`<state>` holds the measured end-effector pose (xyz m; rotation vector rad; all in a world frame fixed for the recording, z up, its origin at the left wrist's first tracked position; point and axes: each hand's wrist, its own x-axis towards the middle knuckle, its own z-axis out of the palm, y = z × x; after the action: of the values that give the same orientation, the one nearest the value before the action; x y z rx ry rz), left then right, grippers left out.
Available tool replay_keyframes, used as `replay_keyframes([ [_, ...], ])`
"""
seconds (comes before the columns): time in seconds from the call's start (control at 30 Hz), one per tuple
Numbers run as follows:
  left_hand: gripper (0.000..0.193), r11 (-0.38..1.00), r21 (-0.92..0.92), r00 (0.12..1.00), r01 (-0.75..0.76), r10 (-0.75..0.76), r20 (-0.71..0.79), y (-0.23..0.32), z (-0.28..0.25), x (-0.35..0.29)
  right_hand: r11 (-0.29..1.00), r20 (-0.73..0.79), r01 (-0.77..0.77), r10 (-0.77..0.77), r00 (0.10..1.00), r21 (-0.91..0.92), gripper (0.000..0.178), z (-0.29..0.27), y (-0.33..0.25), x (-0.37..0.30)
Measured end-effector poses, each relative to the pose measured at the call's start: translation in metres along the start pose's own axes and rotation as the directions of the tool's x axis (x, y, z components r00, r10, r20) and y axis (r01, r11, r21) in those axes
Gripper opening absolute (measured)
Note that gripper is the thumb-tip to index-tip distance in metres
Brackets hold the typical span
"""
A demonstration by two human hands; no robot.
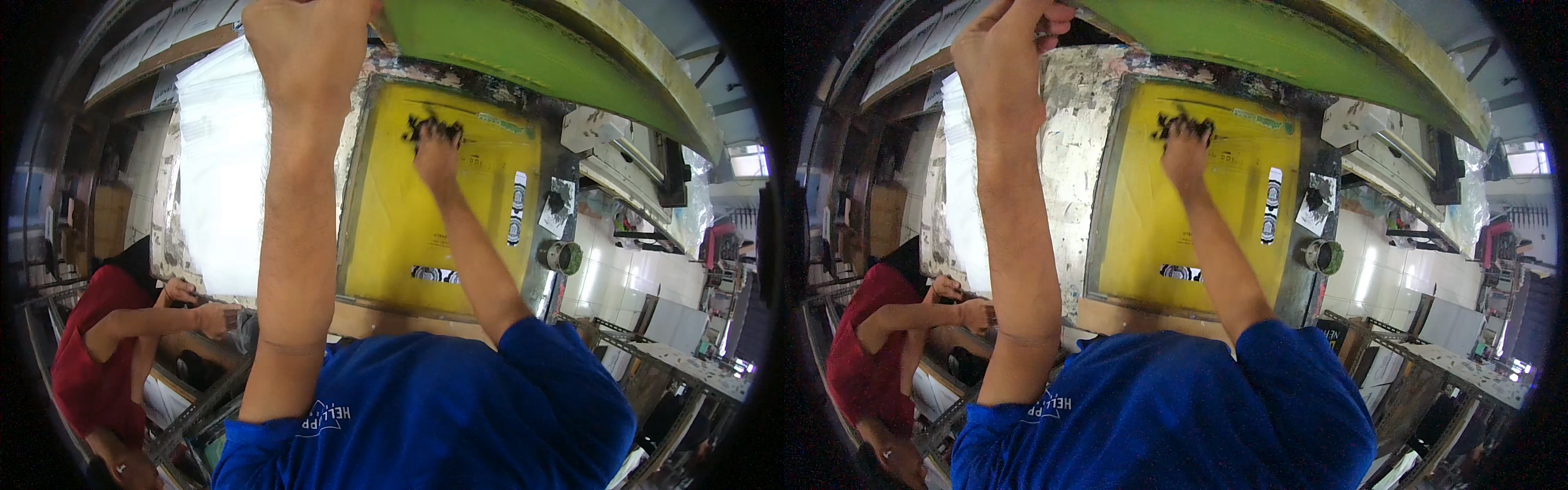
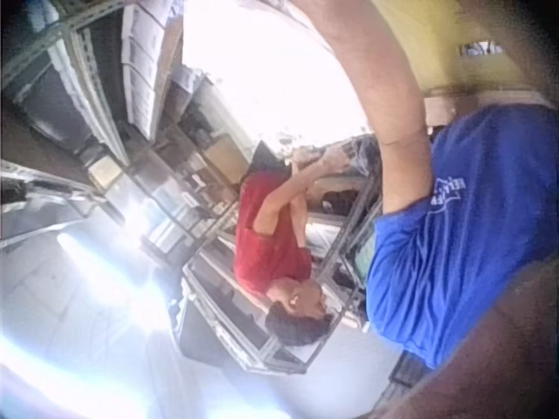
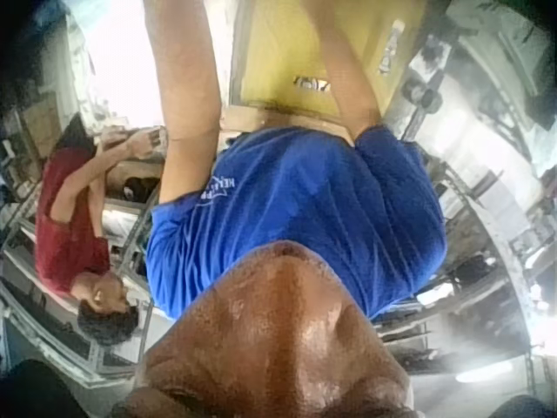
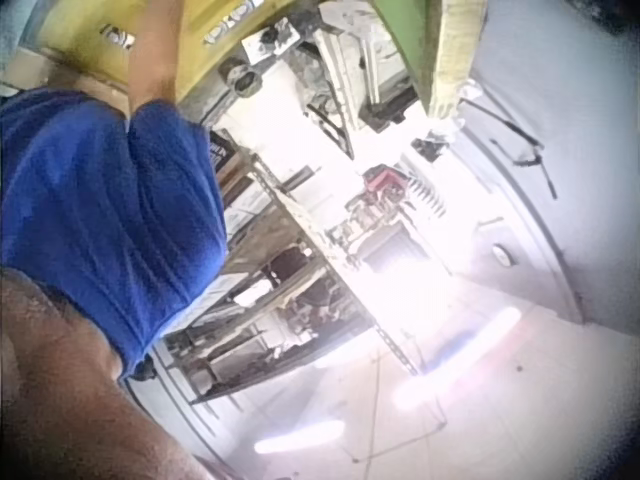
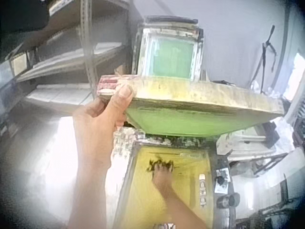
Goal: The person performs screen printing on white papers, applying black ink using a squeegee across a mesh screen and lifting the screen to reveal the printed design.
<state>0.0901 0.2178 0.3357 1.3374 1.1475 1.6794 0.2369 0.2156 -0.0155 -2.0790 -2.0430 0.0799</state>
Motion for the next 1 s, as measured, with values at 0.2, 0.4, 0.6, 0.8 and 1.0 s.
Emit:
replay_keyframes([
  [0.2, 0.052, 0.999, -0.042, 1.000, -0.018, 0.019, 0.011, 0.009, -0.001, -0.003, 0.993, 0.053, 0.034, -0.028, 0.998, -0.110, 0.052, 0.002, -0.028, -0.007],
  [0.4, 0.052, 1.000, 0.002, 1.000, -0.006, 0.006, 0.026, 0.006, -0.002, -0.003, 0.983, 0.100, -0.112, 0.127, 0.987, -0.143, 0.046, -0.007, 0.047, 0.007],
  [0.6, 0.048, 0.984, -0.172, 0.999, -0.043, 0.048, 0.024, 0.004, 0.002, -0.008, 0.963, -0.255, -0.211, 0.248, 0.934, 0.166, 0.024, -0.021, 0.146, -0.026],
  [0.8, 0.044, 0.998, -0.062, 1.000, -0.007, 0.008, 0.028, 0.001, 0.009, 0.003, 0.963, -0.275, -0.008, 0.085, 0.958, 0.268, 0.021, 0.013, 0.070, 0.013],
  [1.0, 0.048, 0.999, 0.001, 0.998, -0.041, 0.041, -0.039, 0.007, 0.010, -0.003, 0.955, -0.311, -0.183, 0.252, 0.916, 0.234, 0.021, -0.017, 0.145, -0.011],
])
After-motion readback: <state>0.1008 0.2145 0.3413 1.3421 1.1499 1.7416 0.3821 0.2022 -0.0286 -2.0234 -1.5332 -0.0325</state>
